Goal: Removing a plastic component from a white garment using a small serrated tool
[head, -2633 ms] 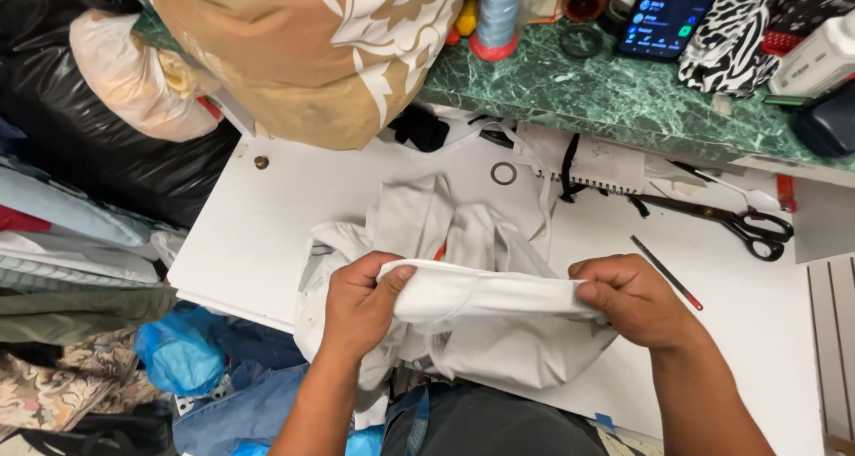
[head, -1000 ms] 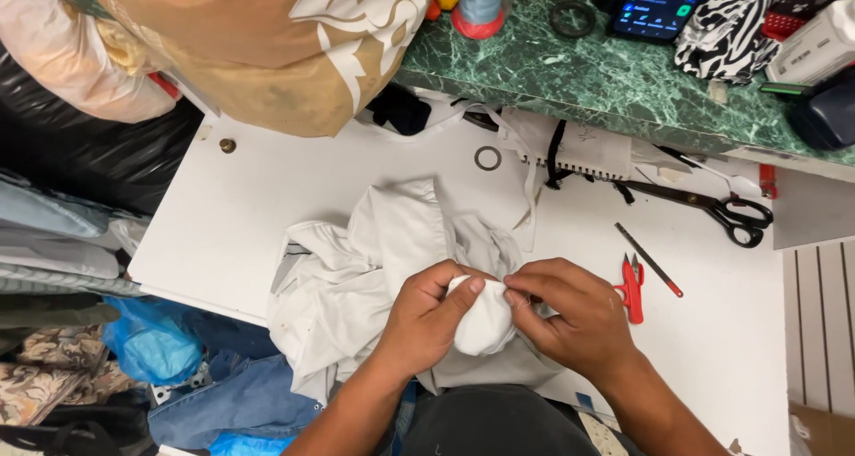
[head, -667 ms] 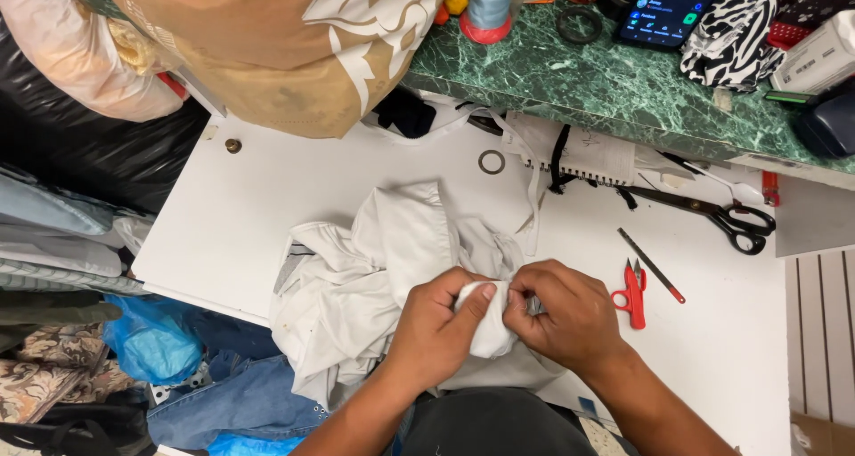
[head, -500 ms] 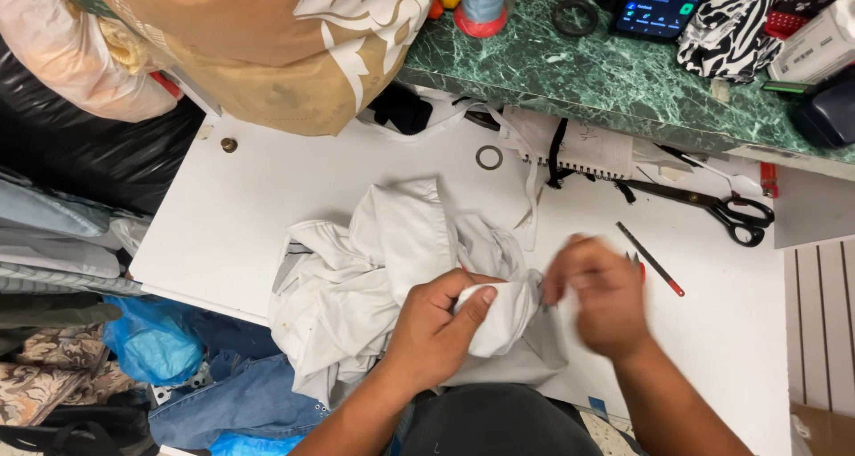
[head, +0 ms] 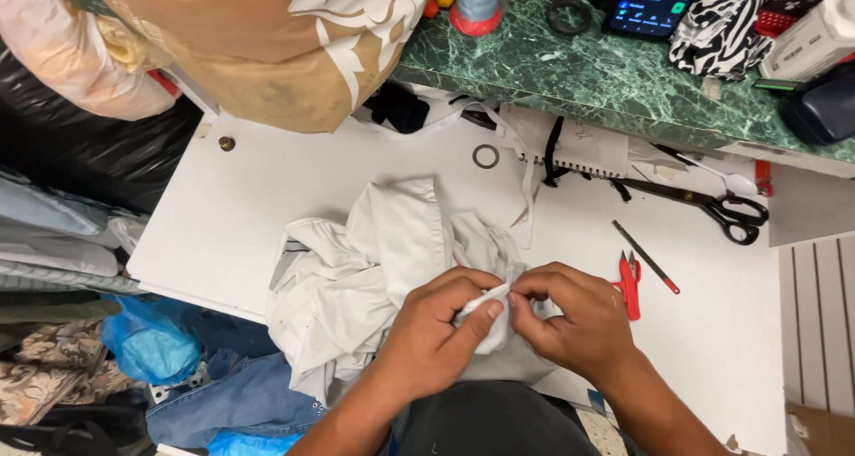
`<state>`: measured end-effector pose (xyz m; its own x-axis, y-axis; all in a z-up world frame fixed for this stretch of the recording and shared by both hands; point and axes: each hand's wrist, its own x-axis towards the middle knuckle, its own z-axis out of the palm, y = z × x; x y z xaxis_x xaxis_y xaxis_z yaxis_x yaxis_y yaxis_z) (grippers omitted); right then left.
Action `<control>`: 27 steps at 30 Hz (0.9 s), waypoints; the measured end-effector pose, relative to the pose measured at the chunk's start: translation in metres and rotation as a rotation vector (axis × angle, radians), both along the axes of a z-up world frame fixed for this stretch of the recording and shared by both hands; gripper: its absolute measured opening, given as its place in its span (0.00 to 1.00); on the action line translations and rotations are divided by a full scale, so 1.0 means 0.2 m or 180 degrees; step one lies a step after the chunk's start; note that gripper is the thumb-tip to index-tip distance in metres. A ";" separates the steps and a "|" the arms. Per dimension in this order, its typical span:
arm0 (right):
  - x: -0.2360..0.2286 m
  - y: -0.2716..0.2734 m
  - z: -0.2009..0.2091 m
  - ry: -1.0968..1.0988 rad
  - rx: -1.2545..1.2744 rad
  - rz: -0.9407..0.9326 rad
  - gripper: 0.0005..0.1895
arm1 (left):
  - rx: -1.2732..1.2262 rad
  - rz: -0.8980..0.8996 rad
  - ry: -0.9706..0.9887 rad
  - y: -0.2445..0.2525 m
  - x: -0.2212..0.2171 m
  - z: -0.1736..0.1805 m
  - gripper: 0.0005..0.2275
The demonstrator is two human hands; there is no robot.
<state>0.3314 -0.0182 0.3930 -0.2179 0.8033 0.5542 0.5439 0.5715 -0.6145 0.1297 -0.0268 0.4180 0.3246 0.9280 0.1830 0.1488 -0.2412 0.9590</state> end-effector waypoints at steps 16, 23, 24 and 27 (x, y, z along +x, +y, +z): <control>0.08 -0.06 0.00 0.0178 -0.1087 0.0976 0.09 | 0.0002 0.0170 0.0014 -0.04 -0.02 -0.11 0.07; 0.09 -0.10 0.14 0.0803 -0.1067 0.1950 0.16 | -0.0522 0.1611 -0.1645 0.00 -0.14 -0.29 0.16; 0.10 -0.12 0.21 0.0818 -0.1059 0.1966 0.16 | -0.0511 0.1623 -0.1629 0.00 -0.19 -0.24 0.16; 0.15 -0.16 0.38 0.1805 -0.2222 0.3129 0.32 | -0.0264 0.0484 0.0326 -0.01 -0.28 -0.18 0.16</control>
<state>0.3624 -0.0499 0.4687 -0.7443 0.5969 0.2996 -0.3373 0.0512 -0.9400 0.0746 -0.0285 0.3822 0.1926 0.9782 0.0772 0.2754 -0.1294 0.9526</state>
